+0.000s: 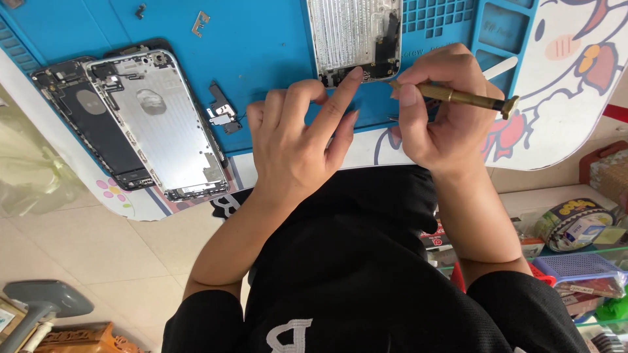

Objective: The user is repairing a mobile phone by handling internal components and using a screwdriver.

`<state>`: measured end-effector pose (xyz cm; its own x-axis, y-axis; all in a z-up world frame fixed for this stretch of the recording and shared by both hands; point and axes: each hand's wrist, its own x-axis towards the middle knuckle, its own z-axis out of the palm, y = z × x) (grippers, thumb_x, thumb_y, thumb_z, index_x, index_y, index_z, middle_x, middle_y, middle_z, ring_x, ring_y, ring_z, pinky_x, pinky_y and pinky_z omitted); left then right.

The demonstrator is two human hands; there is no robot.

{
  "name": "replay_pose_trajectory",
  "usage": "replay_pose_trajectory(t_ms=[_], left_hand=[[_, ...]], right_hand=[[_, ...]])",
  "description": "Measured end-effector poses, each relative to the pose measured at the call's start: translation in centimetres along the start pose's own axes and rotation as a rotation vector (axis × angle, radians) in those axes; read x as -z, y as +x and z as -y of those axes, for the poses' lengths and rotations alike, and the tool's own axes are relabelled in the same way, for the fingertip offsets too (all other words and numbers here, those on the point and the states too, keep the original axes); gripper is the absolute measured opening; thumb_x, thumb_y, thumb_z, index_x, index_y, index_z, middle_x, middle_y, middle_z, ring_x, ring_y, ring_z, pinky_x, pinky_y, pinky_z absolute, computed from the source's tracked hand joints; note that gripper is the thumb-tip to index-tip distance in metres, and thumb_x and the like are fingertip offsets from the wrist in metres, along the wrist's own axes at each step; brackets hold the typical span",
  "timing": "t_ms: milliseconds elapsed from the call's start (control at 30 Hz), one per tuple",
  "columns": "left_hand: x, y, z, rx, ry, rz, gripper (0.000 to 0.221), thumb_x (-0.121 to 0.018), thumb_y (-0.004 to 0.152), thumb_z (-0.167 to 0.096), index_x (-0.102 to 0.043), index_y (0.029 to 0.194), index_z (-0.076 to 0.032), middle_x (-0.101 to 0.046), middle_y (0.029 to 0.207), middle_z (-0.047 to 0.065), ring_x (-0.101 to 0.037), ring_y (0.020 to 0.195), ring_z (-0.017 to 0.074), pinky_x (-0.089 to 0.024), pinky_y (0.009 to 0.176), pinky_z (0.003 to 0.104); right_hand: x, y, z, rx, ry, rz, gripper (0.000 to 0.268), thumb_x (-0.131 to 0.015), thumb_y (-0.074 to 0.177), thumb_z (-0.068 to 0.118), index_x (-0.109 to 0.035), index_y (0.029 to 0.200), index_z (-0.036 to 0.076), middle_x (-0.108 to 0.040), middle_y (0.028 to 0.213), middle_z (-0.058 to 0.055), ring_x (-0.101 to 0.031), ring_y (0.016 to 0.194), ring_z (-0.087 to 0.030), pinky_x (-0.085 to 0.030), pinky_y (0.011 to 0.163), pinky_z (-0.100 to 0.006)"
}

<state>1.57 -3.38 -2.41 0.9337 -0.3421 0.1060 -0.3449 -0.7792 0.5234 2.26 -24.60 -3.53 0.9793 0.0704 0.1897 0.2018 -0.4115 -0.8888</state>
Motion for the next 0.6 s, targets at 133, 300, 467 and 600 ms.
replay_pose_trajectory(t_ms=[133,300,467,600], left_hand=[[-0.08,0.07,0.05,0.003,0.017,0.0,0.045,-0.075,0.107,-0.03,-0.059,0.149,-0.028,-0.05,0.11,-0.005,-0.05,0.094,0.0148,-0.033,0.085,0.036],[-0.24,0.02,0.25,0.006,0.017,-0.001,0.045,-0.074,0.107,-0.029,-0.06,0.15,-0.028,-0.05,0.112,-0.005,-0.05,0.093,0.0147,-0.033,0.084,0.036],[-0.17,-0.06,0.23,0.01,0.009,-0.004,0.041,-0.073,0.108,-0.029,-0.06,0.147,-0.027,-0.05,0.111,-0.005,-0.05,0.094,0.0144,-0.033,0.085,0.036],[-0.1,-0.05,0.21,0.012,0.002,0.001,0.041,-0.073,0.108,-0.029,-0.06,0.147,-0.027,-0.05,0.108,-0.005,-0.05,0.093,0.0144,-0.032,0.085,0.036]], right_hand=[[0.05,-0.06,-0.38,0.04,-0.079,0.016,0.007,-0.065,0.109,0.001,-0.059,0.113,-0.002,-0.069,0.093,-0.014,-0.065,0.084,-0.021,-0.054,0.079,-0.028],[-0.15,0.2,-0.1,0.03,-0.088,0.023,0.007,-0.066,0.108,0.003,-0.061,0.109,-0.002,-0.07,0.093,-0.013,-0.066,0.085,-0.021,-0.054,0.079,-0.029],[-0.15,0.11,-0.05,0.024,-0.152,0.043,0.007,-0.067,0.109,0.004,-0.061,0.107,-0.001,-0.071,0.092,-0.012,-0.066,0.088,-0.022,-0.054,0.082,-0.029],[-0.16,-0.1,-0.45,0.033,-0.123,0.026,0.007,-0.066,0.109,0.004,-0.061,0.108,-0.001,-0.071,0.091,-0.011,-0.065,0.087,-0.022,-0.054,0.083,-0.03]])
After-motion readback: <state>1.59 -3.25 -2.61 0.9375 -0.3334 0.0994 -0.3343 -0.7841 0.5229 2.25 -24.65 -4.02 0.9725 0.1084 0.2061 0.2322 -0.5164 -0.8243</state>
